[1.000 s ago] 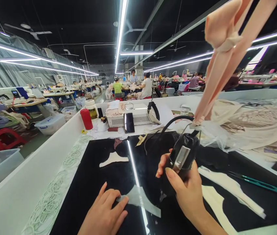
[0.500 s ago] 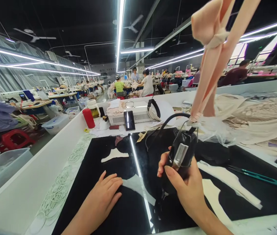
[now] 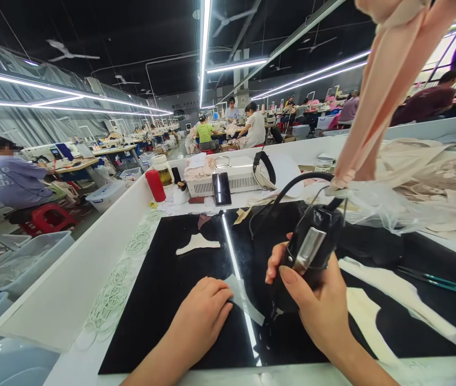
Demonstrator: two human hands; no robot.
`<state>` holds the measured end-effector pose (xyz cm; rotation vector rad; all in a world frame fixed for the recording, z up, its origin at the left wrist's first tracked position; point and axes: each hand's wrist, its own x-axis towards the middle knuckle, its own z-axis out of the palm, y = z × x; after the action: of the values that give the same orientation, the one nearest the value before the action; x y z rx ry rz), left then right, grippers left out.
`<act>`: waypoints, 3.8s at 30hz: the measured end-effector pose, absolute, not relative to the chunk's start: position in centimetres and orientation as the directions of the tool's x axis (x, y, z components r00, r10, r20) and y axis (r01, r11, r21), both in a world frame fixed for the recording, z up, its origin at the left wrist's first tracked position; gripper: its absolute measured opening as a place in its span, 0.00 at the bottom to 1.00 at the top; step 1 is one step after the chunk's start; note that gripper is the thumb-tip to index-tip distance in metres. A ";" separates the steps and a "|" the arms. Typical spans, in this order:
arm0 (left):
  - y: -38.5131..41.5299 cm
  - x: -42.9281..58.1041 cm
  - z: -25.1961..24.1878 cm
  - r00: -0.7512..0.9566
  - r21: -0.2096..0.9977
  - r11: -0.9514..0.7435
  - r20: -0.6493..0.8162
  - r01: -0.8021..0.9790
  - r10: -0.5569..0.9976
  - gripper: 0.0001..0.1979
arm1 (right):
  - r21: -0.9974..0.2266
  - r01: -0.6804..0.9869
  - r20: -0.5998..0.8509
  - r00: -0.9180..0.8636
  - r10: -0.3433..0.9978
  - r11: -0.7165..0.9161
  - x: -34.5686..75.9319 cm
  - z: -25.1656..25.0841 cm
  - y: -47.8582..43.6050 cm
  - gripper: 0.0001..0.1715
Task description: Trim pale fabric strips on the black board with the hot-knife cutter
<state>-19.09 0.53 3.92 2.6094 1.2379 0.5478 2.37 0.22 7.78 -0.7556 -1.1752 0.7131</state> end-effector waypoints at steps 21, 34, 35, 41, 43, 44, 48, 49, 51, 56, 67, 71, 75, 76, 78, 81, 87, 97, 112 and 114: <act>-0.2 -15.8 4.1 0.549 0.498 -0.522 0.106 0.692 0.829 0.30 | -0.834 -0.131 0.501 0.231 0.834 0.537 1.4 7.6 0.5 0.19; 1.8 -17.7 -0.1 0.680 0.377 -0.718 0.254 0.586 0.688 0.39 | -0.826 -0.137 0.517 0.204 0.832 0.547 1.4 6.7 1.1 0.10; 1.9 -17.9 -0.6 0.686 0.373 -0.728 0.266 0.575 0.678 0.39 | -0.826 -0.149 0.513 0.204 0.834 0.544 1.4 6.7 1.2 0.11; 2.4 -18.3 -1.6 0.714 0.391 -0.743 0.252 0.543 0.653 0.40 | -0.827 -0.206 0.478 0.232 0.847 0.523 0.9 7.1 1.5 0.19; 2.4 -18.3 -1.4 0.712 0.397 -0.744 0.260 0.537 0.652 0.39 | -0.824 -0.204 0.487 0.225 0.844 0.529 0.8 7.0 1.6 0.18; 2.3 -18.2 -1.2 0.710 0.403 -0.742 0.261 0.536 0.654 0.38 | -0.822 -0.198 0.493 0.219 0.842 0.534 0.8 7.0 1.6 0.19; 1.3 -17.3 0.9 0.664 0.455 -0.664 0.190 0.593 0.723 0.39 | -0.819 -0.179 0.504 0.227 0.833 0.545 0.8 7.2 1.7 0.18; 1.0 -17.0 1.6 0.640 0.472 -0.627 0.157 0.620 0.752 0.39 | -0.818 -0.177 0.505 0.233 0.831 0.547 0.7 7.3 1.7 0.18; 0.3 -16.6 2.9 0.607 0.499 -0.570 0.105 0.653 0.788 0.38 | -0.816 -0.183 0.502 0.246 0.829 0.548 0.7 7.5 1.8 0.18; -0.3 -16.3 4.5 0.592 0.537 -0.518 0.043 0.666 0.805 0.38 | -0.804 -0.230 0.487 0.274 0.830 0.548 0.3 7.8 2.2 0.20; -0.2 -16.4 4.6 0.588 0.516 -0.523 0.047 0.678 0.808 0.39 | -0.791 -0.242 0.502 0.268 0.822 0.562 -0.3 7.5 2.6 0.20; -0.2 -16.4 4.6 0.594 0.522 -0.531 0.056 0.668 0.802 0.39 | -0.793 -0.253 0.495 0.266 0.827 0.555 -0.5 7.3 2.5 0.19; -0.3 -16.5 4.8 0.599 0.499 -0.525 0.015 0.689 0.801 0.41 | -0.795 -0.256 0.490 0.262 0.831 0.549 -0.5 7.1 2.4 0.18; -0.3 -16.5 4.8 0.600 0.495 -0.524 0.006 0.693 0.800 0.41 | -0.796 -0.258 0.489 0.260 0.833 0.548 -0.5 7.1 2.4 0.18; -0.3 -16.6 4.9 0.600 0.494 -0.521 -0.002 0.696 0.800 0.41 | -0.795 -0.259 0.492 0.255 0.833 0.549 -0.5 7.0 2.4 0.18; -0.4 -16.5 5.0 0.597 0.501 -0.515 -0.004 0.695 0.802 0.40 | -0.797 -0.252 0.495 0.250 0.832 0.549 -0.5 7.1 2.4 0.18; -0.5 -16.5 4.9 0.600 0.504 -0.509 -0.023 0.698 0.800 0.41 | -0.808 -0.216 0.490 0.268 0.830 0.547 -0.7 7.3 2.2 0.17; -0.3 -16.5 5.7 0.595 0.506 -0.492 -0.054 0.709 0.802 0.41 | -0.779 -0.263 0.510 0.264 0.819 0.570 -0.7 7.1 2.3 0.18; -0.4 -16.6 5.4 0.598 0.499 -0.488 -0.079 0.716 0.798 0.42 | -0.783 -0.305 0.490 0.233 0.840 0.542 -0.9 7.1 1.1 0.20; -0.4 -16.6 5.2 0.597 0.508 -0.492 -0.056 0.707 0.801 0.41 | -0.782 -0.299 0.495 0.235 0.837 0.547 -1.1 7.1 1.1 0.18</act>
<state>-16.62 -0.39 5.22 2.3401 1.1971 0.2566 -1.06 1.08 7.12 -0.6122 -1.0613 0.8488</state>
